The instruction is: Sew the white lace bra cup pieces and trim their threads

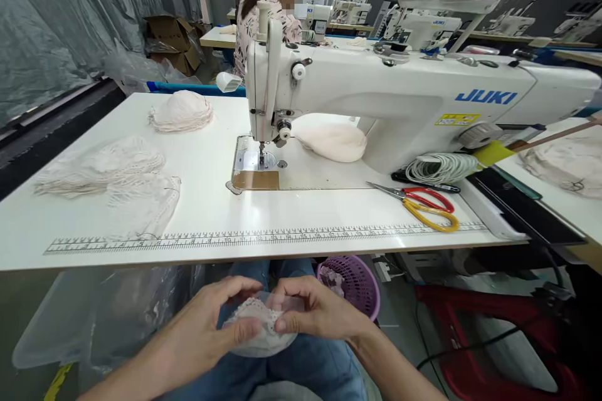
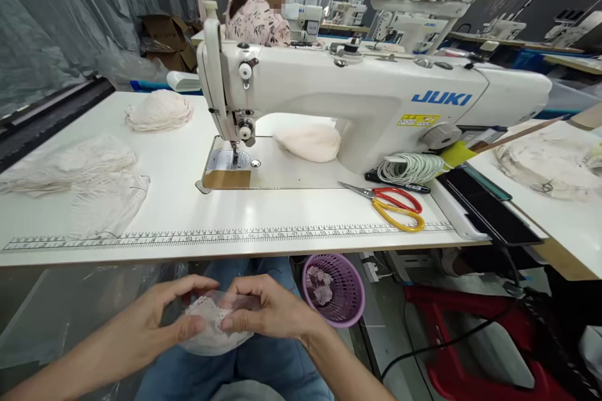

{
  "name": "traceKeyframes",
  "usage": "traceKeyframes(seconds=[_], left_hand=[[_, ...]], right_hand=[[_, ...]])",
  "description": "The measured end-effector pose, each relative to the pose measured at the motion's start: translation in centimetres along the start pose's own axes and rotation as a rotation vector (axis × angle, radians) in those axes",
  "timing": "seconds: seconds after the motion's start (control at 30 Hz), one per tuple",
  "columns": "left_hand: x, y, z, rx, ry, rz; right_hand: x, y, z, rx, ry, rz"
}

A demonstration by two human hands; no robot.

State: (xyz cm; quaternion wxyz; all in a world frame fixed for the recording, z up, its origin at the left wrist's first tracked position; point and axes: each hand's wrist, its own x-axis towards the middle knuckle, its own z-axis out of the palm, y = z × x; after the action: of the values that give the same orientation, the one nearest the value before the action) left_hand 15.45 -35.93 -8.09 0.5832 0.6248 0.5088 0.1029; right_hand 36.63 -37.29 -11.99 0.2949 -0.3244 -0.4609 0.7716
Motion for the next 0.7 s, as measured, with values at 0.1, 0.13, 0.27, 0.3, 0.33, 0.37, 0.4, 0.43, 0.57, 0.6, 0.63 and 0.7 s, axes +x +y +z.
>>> traceKeyframes(seconds=[0.1, 0.13, 0.27, 0.3, 0.33, 0.37, 0.4, 0.43, 0.57, 0.6, 0.63, 0.7], left_hand=[[1.0, -1.5, 1.5, -0.297, -0.148, -0.095], [1.3, -1.8, 1.6, -0.369, -0.162, -0.121], [1.3, -2.6, 1.6, -0.435, -0.130, -0.150], [1.2, -2.7, 1.6, -0.430, -0.130, -0.150], [1.0, -2.8, 1.6, -0.427, -0.133, -0.155], [0.9, -3.0, 1.5, -0.431, -0.138, -0.168], [0.9, -3.1, 1.4, -0.440, -0.144, -0.186], [0.8, -3.2, 1.3, -0.452, -0.145, -0.209], [0.9, -3.3, 0.9, -0.497, -0.148, -0.241], [1.0, -3.2, 0.9, -0.508, -0.156, -0.233], [1.0, -3.2, 0.8, -0.517, -0.167, -0.224], [1.0, -2.9, 0.6, -0.524, -0.177, -0.216]], right_hand=[[-0.4, 0.1, -0.5, -0.109, 0.033, -0.008], [-0.5, 0.3, -0.7, -0.145, 0.046, -0.001], [-0.6, 1.3, -1.2, -0.187, 0.010, 0.014], [-0.5, 1.6, -1.3, -0.182, -0.003, 0.011], [-0.5, 1.8, -1.4, -0.178, -0.008, 0.006], [-0.4, 2.0, -1.4, -0.177, -0.007, 0.003], [-0.4, 2.1, -1.4, -0.179, -0.001, 0.001], [-0.3, 2.2, -1.4, -0.179, 0.004, 0.002], [-0.3, 2.1, -1.4, -0.198, 0.001, -0.004], [-0.3, 2.1, -1.4, -0.199, 0.000, -0.007], [-0.2, 2.1, -1.3, -0.201, -0.001, -0.011], [-0.1, 2.0, -1.2, -0.205, -0.017, -0.013]])
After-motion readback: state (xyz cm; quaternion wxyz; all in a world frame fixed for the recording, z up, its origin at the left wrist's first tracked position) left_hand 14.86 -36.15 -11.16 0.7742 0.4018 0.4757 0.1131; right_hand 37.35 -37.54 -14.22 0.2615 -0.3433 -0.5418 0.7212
